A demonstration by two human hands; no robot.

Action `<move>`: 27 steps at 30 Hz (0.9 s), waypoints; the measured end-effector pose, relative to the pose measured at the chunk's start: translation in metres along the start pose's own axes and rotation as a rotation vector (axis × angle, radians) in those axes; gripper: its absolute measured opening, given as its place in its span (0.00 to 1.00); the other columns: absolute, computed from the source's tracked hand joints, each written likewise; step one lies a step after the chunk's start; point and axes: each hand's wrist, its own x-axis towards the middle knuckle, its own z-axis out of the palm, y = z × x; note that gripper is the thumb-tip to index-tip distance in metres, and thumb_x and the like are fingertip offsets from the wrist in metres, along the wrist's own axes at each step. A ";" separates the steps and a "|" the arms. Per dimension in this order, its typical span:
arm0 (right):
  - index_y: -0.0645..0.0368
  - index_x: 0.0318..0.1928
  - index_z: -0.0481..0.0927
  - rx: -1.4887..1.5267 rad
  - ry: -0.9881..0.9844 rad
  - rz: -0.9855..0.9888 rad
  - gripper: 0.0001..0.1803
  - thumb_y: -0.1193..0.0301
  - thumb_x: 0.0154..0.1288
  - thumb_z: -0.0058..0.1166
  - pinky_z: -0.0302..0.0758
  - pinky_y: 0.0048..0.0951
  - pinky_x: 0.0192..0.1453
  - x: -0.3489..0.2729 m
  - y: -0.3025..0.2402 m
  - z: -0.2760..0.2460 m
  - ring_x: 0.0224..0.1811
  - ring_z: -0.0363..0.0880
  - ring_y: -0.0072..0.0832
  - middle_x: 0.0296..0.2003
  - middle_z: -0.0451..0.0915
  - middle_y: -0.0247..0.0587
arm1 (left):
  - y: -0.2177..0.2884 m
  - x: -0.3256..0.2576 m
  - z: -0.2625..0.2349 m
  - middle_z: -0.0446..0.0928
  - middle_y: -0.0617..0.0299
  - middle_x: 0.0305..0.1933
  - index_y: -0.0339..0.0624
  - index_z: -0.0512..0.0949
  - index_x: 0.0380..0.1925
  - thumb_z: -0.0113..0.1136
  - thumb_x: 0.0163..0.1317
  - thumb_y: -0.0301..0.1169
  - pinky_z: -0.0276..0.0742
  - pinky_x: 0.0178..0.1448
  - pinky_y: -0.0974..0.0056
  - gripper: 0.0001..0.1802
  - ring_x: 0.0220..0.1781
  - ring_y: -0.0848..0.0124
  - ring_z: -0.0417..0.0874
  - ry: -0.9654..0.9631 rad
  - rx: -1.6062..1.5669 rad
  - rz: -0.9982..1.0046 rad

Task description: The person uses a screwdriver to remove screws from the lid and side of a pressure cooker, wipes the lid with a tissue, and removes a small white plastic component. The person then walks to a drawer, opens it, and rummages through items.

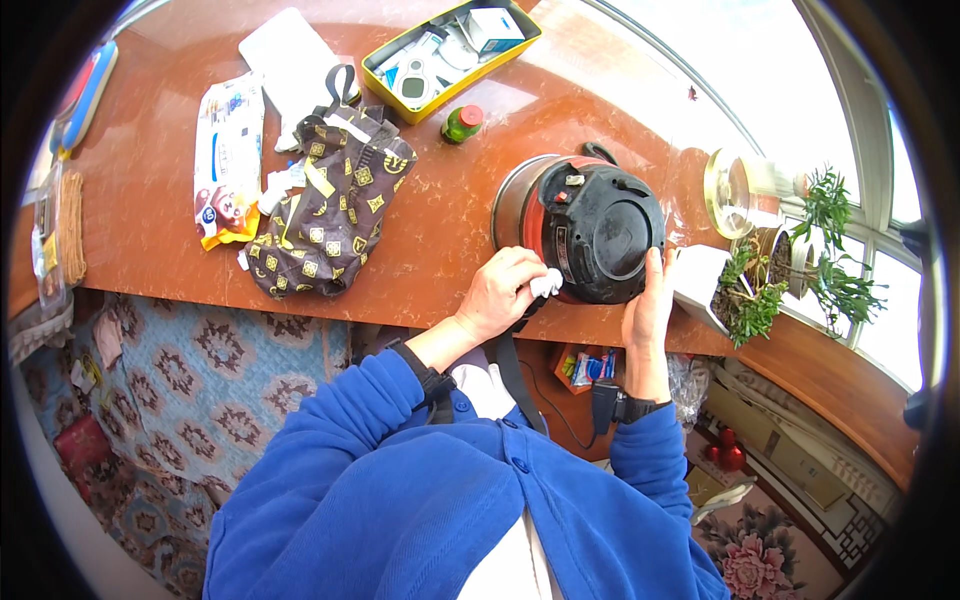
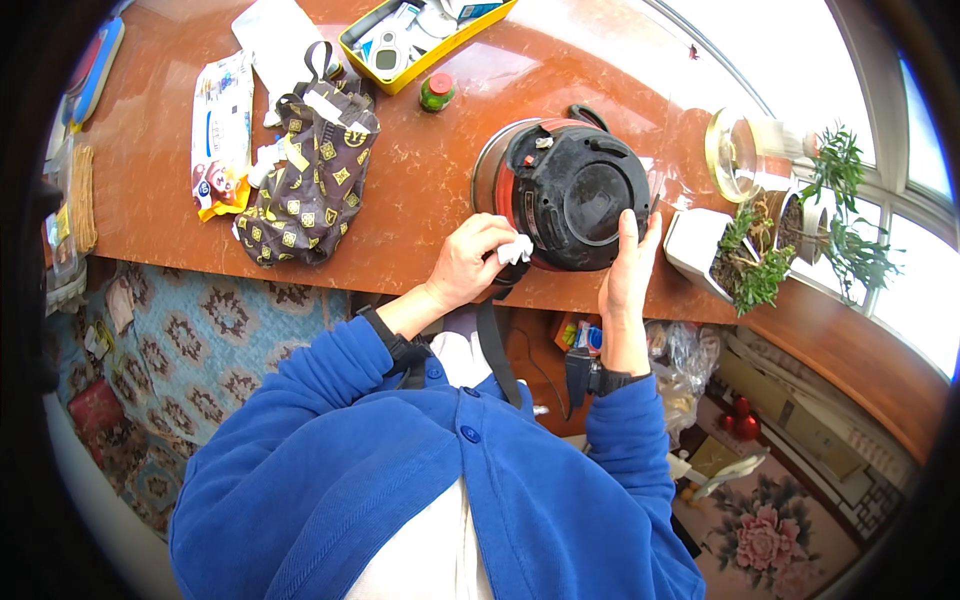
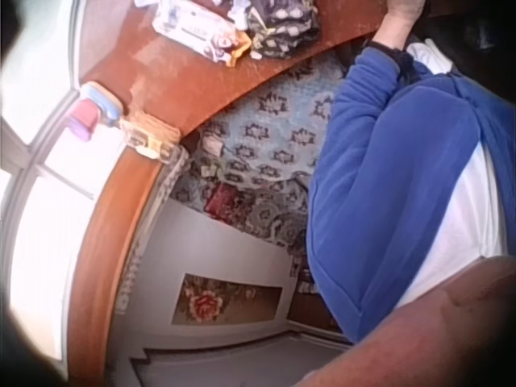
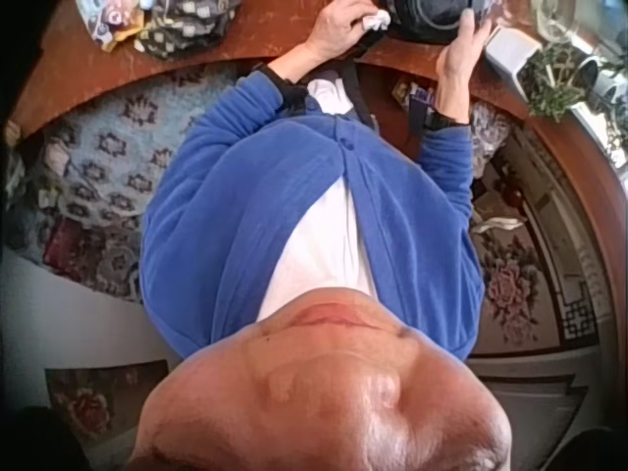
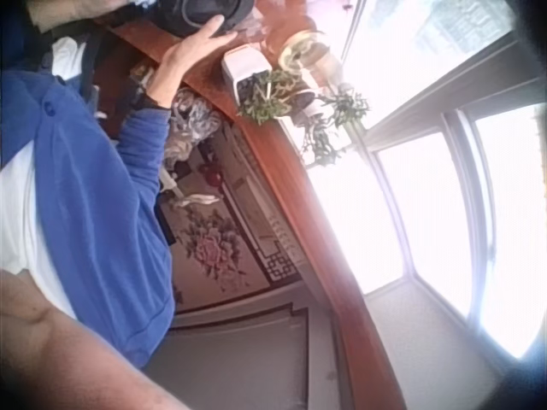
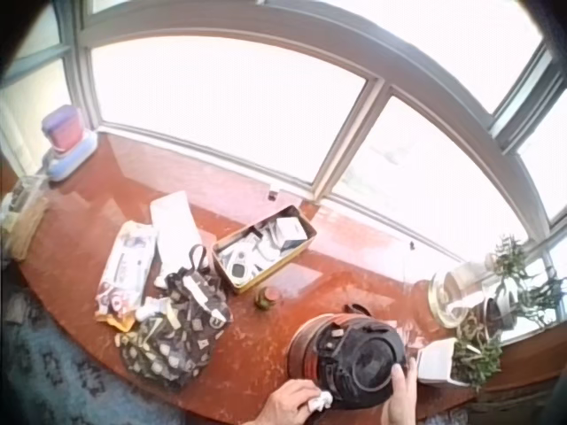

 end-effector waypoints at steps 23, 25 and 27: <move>0.71 0.78 0.57 -0.511 -0.051 -0.149 0.46 0.46 0.78 0.51 0.54 0.42 0.83 0.066 -0.002 0.005 0.81 0.59 0.48 0.77 0.61 0.62 | -0.007 0.064 -0.021 0.75 0.64 0.29 0.43 0.69 0.27 0.67 0.56 0.25 0.75 0.36 0.66 0.13 0.32 0.77 0.76 0.085 -0.185 -0.628; 0.68 0.76 0.62 -0.488 -0.127 -0.182 0.41 0.49 0.79 0.52 0.58 0.40 0.80 0.072 -0.009 0.005 0.78 0.64 0.46 0.74 0.67 0.60 | 0.005 0.046 -0.018 0.76 0.59 0.29 0.42 0.70 0.31 0.69 0.56 0.27 0.77 0.40 0.62 0.13 0.35 0.73 0.78 0.095 -0.074 -0.595; 0.66 0.75 0.66 -0.464 -0.179 -0.214 0.38 0.49 0.78 0.54 0.61 0.39 0.79 0.075 -0.013 0.006 0.75 0.67 0.43 0.71 0.70 0.57 | 0.007 0.044 -0.014 0.78 0.55 0.31 0.40 0.72 0.39 0.70 0.58 0.29 0.79 0.43 0.59 0.16 0.36 0.66 0.82 0.129 -0.039 -0.563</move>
